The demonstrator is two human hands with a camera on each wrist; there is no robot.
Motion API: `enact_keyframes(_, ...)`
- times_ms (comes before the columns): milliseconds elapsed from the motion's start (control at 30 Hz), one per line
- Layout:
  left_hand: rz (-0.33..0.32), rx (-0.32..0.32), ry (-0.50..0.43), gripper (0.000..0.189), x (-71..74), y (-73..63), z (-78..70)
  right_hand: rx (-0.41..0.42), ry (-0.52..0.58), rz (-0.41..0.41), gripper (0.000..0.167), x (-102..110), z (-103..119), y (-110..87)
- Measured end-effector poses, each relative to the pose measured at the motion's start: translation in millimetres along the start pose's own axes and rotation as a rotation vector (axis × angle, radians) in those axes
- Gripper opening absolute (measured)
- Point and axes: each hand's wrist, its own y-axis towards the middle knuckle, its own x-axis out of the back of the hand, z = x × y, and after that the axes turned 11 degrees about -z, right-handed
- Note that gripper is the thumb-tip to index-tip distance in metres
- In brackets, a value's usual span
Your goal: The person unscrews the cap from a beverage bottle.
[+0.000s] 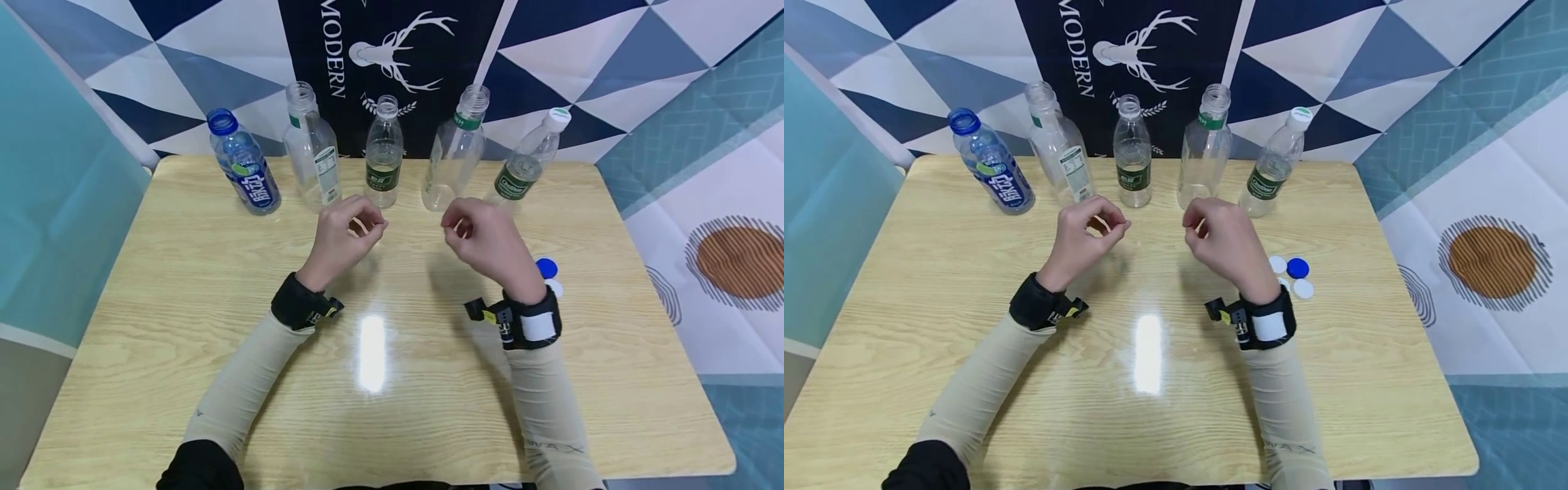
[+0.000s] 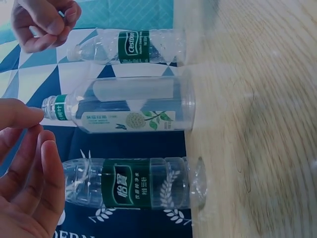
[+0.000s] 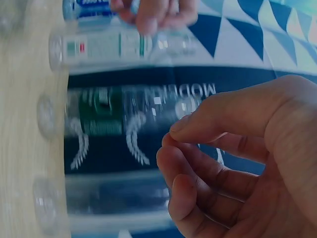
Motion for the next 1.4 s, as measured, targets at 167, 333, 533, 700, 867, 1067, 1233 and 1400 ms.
enact_keyframes(167,0.028,-0.014,-0.02,0.006,-17.5,-4.3,-6.4,-0.106,-0.05,-0.058,0.009,29.5,-29.0,-10.9)
enact_keyframes(333,0.103,0.049,-0.125,0.013,-45.8,-9.0,-18.2,-0.216,-0.096,-0.135,0.01,61.2,-53.3,-23.6)
enact_keyframes(533,0.227,0.128,-0.244,0.059,-100.1,6.4,-35.3,-0.31,-0.107,-0.248,0.011,88.1,-69.1,-31.0)
enact_keyframes(700,0.265,0.191,-0.123,0.085,-149.3,35.5,-37.4,-0.323,-0.092,-0.283,0.011,93.0,-70.0,-32.1)
enact_keyframes(867,0.296,0.297,0.01,0.107,-195.3,57.7,-29.3,-0.31,-0.086,-0.302,0.01,94.5,-71.6,-34.7)
enact_keyframes(1067,0.176,0.341,0.042,0.12,-241.7,80.8,-21.7,-0.294,-0.088,-0.322,0.01,100.9,-73.1,-34.0)
enact_keyframes(1233,0.107,0.368,0.072,0.121,-265.0,91.4,-14.9,-0.293,-0.079,-0.305,0.01,102.3,-74.0,-33.0)
enact_keyframes(1400,0.156,0.333,0.129,0.1,-279.1,95.8,-18.8,-0.294,-0.084,-0.323,0.009,107.1,-80.3,-36.8)
